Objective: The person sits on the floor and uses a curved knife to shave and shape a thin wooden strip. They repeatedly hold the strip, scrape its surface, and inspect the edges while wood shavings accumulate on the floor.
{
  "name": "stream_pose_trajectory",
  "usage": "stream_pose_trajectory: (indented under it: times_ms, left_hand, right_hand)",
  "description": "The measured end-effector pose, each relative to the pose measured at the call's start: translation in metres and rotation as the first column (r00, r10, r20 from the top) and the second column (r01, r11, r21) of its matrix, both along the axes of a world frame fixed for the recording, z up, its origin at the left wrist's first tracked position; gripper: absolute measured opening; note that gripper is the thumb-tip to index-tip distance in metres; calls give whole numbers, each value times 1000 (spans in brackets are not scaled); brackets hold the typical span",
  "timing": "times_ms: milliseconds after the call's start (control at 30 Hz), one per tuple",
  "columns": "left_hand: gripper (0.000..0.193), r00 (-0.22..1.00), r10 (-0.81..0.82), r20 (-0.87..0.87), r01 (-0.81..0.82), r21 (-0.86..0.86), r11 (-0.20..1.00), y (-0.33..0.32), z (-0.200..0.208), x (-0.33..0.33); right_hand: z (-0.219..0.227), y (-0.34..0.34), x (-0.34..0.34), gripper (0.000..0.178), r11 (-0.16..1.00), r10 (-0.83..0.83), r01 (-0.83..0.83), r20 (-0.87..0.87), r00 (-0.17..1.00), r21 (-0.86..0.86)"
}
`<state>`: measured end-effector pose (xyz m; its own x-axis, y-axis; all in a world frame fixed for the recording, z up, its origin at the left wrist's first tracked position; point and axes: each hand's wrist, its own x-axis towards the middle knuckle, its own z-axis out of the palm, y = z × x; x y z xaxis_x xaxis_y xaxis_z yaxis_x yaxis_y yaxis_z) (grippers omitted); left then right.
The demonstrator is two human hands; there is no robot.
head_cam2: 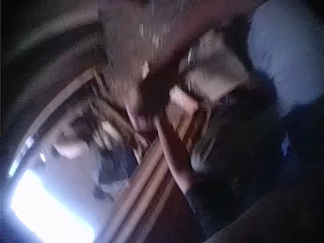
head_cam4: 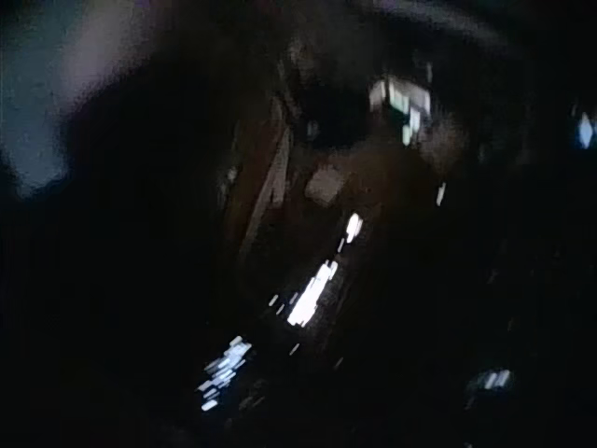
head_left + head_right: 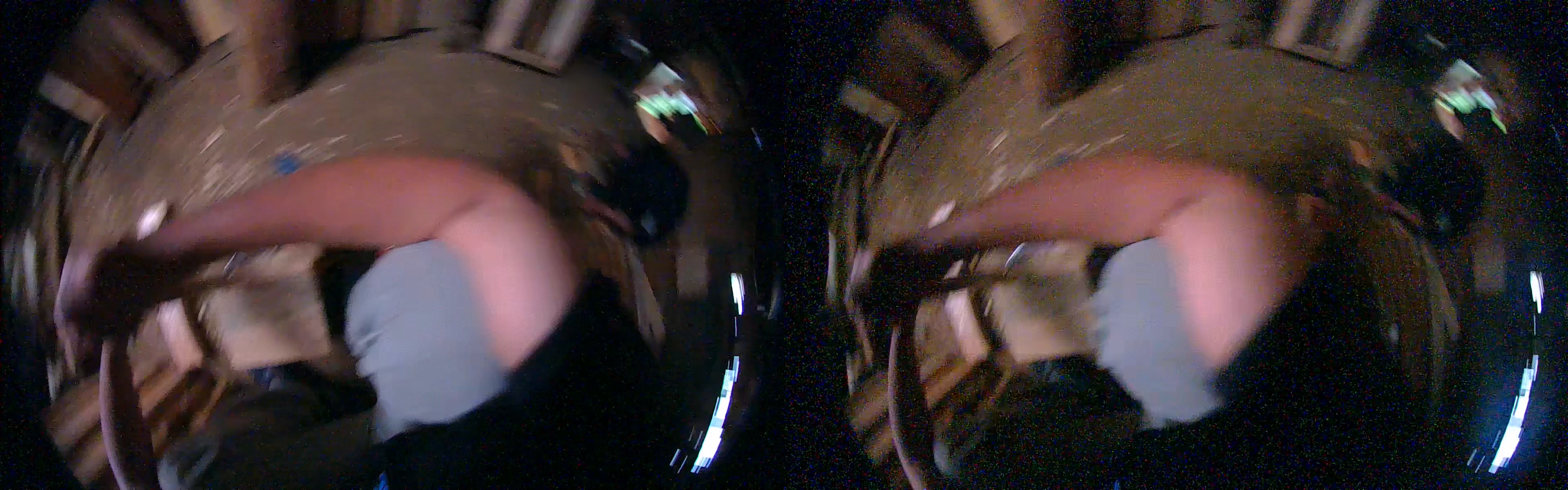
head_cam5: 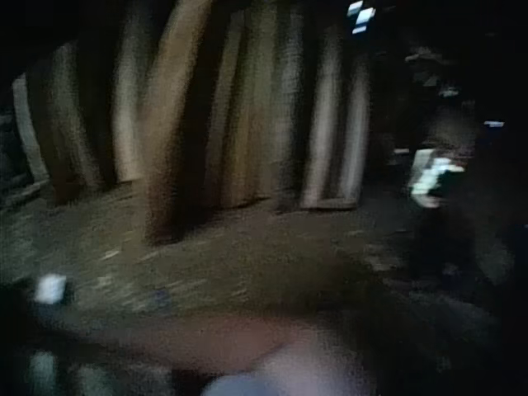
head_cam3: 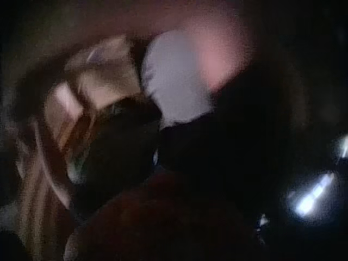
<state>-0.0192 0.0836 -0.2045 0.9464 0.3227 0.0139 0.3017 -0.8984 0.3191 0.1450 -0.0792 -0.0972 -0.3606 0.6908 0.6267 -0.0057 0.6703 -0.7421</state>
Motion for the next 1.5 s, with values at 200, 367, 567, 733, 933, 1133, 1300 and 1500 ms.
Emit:
stream_pose_trajectory:
  times_ms: [200, 367, 567, 733, 933, 1133, 1300, 1500]
  left_hand:
    - [27, 957, -284, -55, 289, 143, 947, -33, -41, 50]
    - [28, 976, -49, -211, 12, -173, 985, -81, -40, 50]
    - [34, 932, -266, -246, 223, -189, 956, -86, -41, 59]
    - [42, 813, -302, -497, 192, -261, 946, -88, -50, 45]
    - [46, 778, -327, -537, 216, -260, 941, -86, -65, 49]
    - [45, 749, -290, -596, 165, -257, 952, -105, -40, 47]
    - [43, 775, -369, -514, 275, -251, 928, -93, -71, 35]
    - [36, 597, -411, -689, 352, -234, 906, -108, -96, 35]
  right_hand:
    - [50, -87, 55, 18, 785, 103, -320, -398, 912, -531]
    - [86, -90, 61, 24, 878, 256, -340, -271, 928, -336]
    - [107, -106, 64, 26, 883, 260, -346, -283, 923, -318]
    - [90, -95, 48, 22, 873, 281, -326, -173, 944, -364]
    - [82, -96, 43, 25, 875, 237, -307, -222, 946, -374]
    - [73, -93, 47, 26, 906, 220, -281, -214, 952, -317]
    - [70, -89, 46, 25, 888, 233, -316, -267, 935, -335]
    - [71, -88, 50, 30, 812, 235, -472, -549, 802, -343]
